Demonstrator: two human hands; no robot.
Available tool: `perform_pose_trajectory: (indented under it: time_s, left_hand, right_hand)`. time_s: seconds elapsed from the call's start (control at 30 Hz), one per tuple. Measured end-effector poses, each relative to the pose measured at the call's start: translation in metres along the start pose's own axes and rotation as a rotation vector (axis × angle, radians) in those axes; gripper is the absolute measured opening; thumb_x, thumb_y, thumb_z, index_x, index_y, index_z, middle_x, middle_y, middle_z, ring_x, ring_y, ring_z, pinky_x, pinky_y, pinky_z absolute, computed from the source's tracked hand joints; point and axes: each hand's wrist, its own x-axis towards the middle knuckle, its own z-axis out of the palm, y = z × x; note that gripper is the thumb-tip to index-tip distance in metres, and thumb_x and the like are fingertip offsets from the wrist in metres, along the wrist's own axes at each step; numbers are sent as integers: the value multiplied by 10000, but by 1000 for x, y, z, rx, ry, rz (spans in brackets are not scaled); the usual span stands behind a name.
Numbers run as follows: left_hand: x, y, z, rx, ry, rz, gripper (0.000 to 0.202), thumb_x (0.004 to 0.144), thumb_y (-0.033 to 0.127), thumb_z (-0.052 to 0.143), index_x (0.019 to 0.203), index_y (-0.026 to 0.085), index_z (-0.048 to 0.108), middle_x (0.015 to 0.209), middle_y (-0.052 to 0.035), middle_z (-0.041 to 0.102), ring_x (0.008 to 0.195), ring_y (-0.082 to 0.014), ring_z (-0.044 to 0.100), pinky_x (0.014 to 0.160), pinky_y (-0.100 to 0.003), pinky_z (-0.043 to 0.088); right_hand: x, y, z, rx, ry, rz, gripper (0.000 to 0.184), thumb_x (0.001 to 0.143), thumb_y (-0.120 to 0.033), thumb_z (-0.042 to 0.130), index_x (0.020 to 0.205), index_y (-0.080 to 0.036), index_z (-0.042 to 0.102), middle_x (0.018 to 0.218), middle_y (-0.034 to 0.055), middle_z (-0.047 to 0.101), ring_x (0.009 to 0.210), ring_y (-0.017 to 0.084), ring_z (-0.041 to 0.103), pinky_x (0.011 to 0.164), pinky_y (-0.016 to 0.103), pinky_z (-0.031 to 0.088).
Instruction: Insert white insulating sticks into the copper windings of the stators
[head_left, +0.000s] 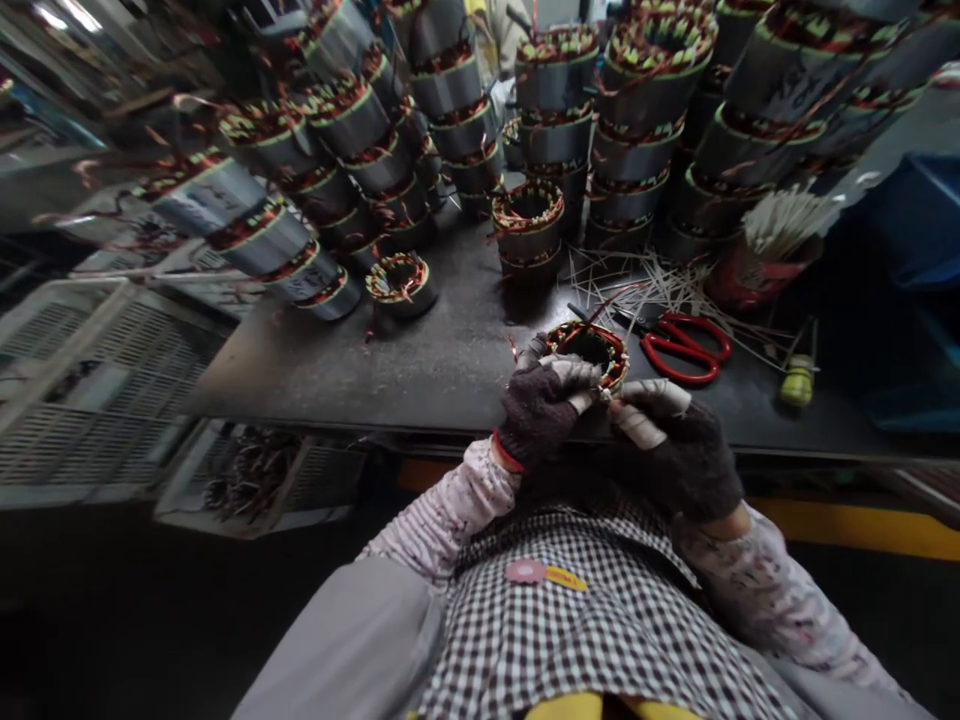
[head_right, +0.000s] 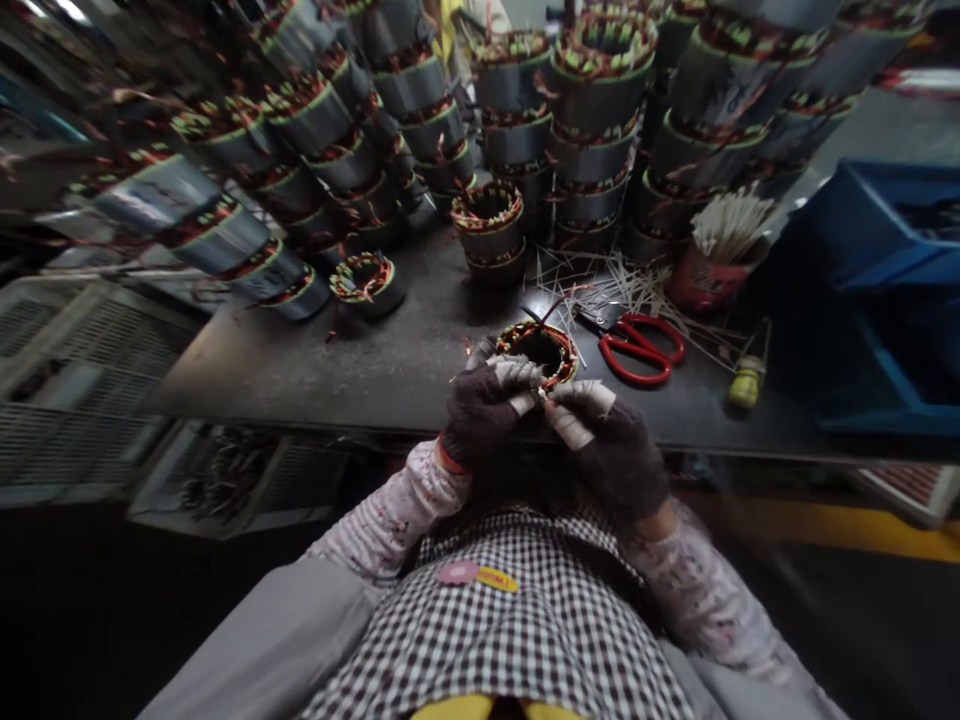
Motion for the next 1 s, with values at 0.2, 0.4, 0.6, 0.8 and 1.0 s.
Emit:
perform_pose_trajectory:
  time_s: [0.2,0.4,0.6,0.8,1.0]
  left_hand:
    - [2,5,-6,-13,-29,1,117,993,221,896,1105,256,909,1140,-47,935,1184,-272,874,1308,-628,591]
    - [4,11,-13,-39,-36,24,103,993,187,873,1057,261,906,1106,-8,934,1167,-266,872,1424,-641,458]
    - [5,19,-14,-52,-68,-48,128,975,183,873,1048,286,897,1126,2,936,1170,-263,875,1386,-621,518]
    - [4,12,-14,73,-88,14,185,1017,212,850,1190,265,889,1255,-44,927,1281,-284,857,1384,-624,521]
    - [2,3,-14,177,-117,143,39,1035,254,857,1063,254,883,1062,-27,928,1122,-262,881,1364,-617,531]
  right_hand:
    - [17,-2,3,-218,-85,33,303,994,-539,796,1013,-242,855,934,65,878,805,268,812,731,407,650]
    - [17,3,0,-457,1,-452,193,1121,-367,711,1164,-259,865,1148,112,885,1080,298,839,964,477,690]
    - [25,-16,-5,-398,-39,-636,91,1077,-224,754,1117,-268,823,1248,119,830,1207,286,781,1020,458,676]
    - [13,-9,-5,62,-42,-216,104,1083,-361,766,1109,-262,746,1079,47,802,887,200,774,807,355,666]
    - [-4,-17,5,234,-104,105,215,1108,-461,751,1091,-255,692,752,-49,684,576,127,622,545,248,532]
